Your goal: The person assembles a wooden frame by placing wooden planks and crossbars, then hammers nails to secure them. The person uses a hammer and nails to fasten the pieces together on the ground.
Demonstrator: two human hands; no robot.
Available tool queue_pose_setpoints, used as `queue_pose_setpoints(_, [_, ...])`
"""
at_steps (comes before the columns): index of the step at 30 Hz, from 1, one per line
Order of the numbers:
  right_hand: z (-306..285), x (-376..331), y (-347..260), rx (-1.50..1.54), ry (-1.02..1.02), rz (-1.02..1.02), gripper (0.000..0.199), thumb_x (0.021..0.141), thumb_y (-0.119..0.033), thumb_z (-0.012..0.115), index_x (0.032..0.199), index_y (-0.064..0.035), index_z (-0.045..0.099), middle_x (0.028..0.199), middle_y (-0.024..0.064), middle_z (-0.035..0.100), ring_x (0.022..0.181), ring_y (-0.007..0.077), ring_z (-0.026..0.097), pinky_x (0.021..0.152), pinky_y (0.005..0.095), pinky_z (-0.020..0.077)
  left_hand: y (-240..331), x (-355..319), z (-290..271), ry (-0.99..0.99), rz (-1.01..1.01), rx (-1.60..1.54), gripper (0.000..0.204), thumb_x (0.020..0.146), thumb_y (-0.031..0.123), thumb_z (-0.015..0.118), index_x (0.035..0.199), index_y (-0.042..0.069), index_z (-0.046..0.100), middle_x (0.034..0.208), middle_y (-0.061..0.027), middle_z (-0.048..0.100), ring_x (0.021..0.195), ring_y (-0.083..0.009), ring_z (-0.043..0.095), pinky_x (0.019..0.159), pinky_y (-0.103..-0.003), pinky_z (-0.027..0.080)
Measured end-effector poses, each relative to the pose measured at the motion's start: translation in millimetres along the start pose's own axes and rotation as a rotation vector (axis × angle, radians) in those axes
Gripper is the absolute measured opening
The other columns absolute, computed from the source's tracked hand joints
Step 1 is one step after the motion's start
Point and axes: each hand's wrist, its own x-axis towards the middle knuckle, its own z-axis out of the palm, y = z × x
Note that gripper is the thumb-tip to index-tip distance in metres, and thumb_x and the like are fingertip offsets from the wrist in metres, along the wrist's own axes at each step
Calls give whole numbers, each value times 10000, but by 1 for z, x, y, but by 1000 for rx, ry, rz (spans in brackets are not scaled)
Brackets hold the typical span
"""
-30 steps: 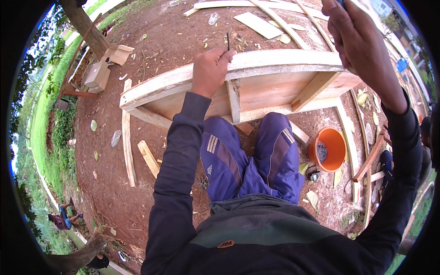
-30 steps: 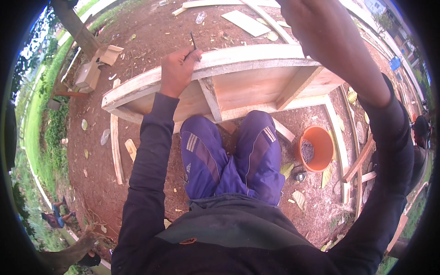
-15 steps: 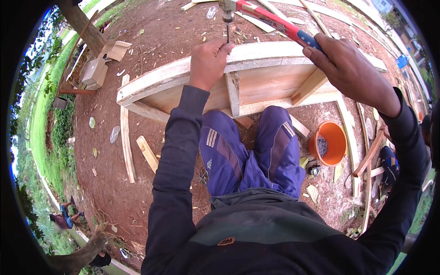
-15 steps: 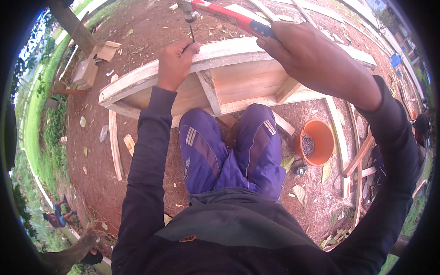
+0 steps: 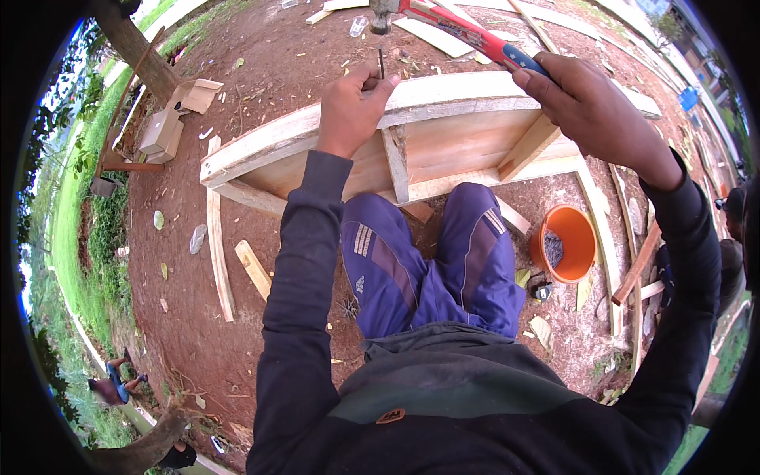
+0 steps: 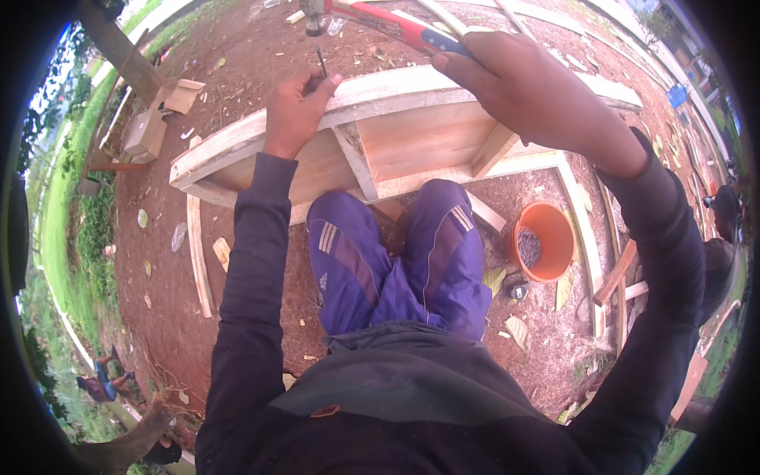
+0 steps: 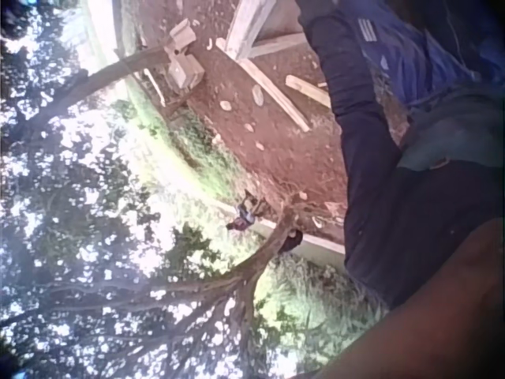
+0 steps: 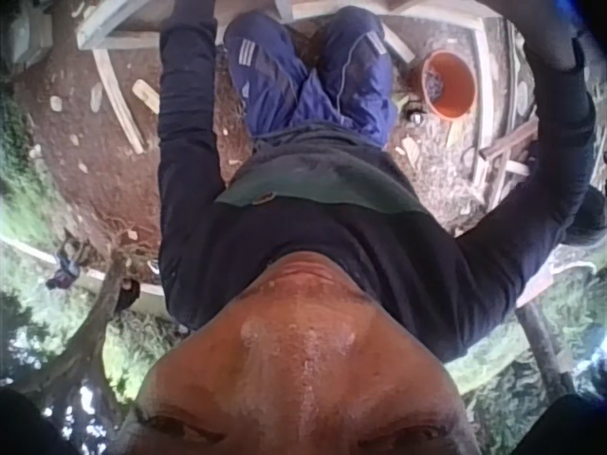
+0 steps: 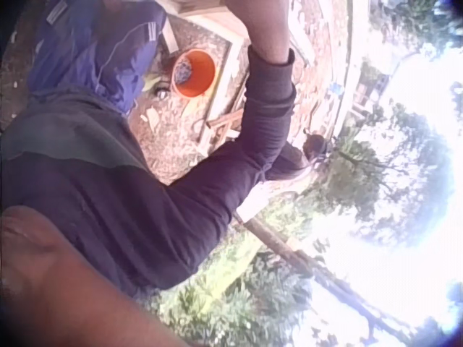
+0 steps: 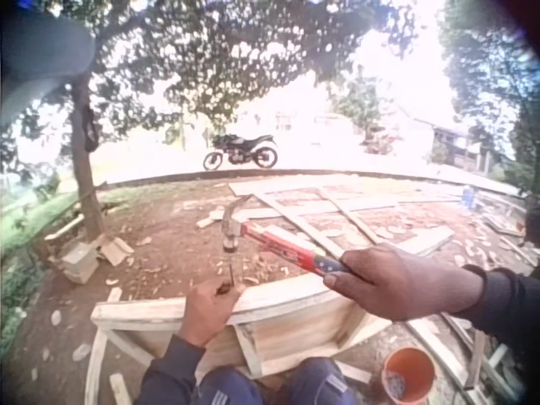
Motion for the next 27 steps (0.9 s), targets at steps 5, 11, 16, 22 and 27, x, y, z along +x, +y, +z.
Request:
queue_pose_setpoints(5, [-9, 2, -1, -13, 123, -56, 334, 1081, -335, 536, 1021, -14, 604, 746, 125, 509, 698, 277, 525, 658, 423, 421, -3, 3, 4, -37, -19, 101, 304, 998, 277, 670, 874, 11, 747, 712, -86, 709, 623, -124, 609, 602, -315, 474])
queue_pose_setpoints(11, [-13, 5, -17, -2, -37, 72, 324, 1083, -336, 528, 1058, -23, 606, 762, 101, 483, 686, 225, 510, 648, 400, 421, -4, 1, 7, 34, 0, 48, 312, 999, 266, 662, 833, 14, 743, 666, -77, 686, 579, -111, 581, 571, -302, 454])
queue_pose_setpoints(16, [-18, 9, 4, -229, 29, -236, 330, 1082, -335, 523, 1103, -23, 629, 793, 119, 495, 704, 240, 528, 662, 397, 433, -5, 4, 9, 59, 38, 7, 312, 994, 250, 663, 809, 11, 742, 650, -77, 680, 567, -111, 577, 558, -300, 446])
queue_pose_setpoints(22, [-64, 29, -59, 284, 229, 363, 480, 1129, -369, 425, 882, 17, 567, 547, -17, 459, 378, 75, 455, 332, 241, 402, -9, 2, 7, 37, 55, 55, 305, 988, 241, 671, 803, 7, 737, 635, -82, 666, 550, -117, 572, 536, -307, 434])
queue_pose_setpoints(27, [-10, 13, -15, -111, -140, 92, 419, 1095, -408, 520, 1052, 4, 586, 748, 141, 438, 702, 293, 494, 689, 418, 422, -17, 3, 6, 33, 97, 121, 303, 986, 233, 675, 792, 5, 718, 627, -97, 654, 535, -140, 571, 533, -320, 433])
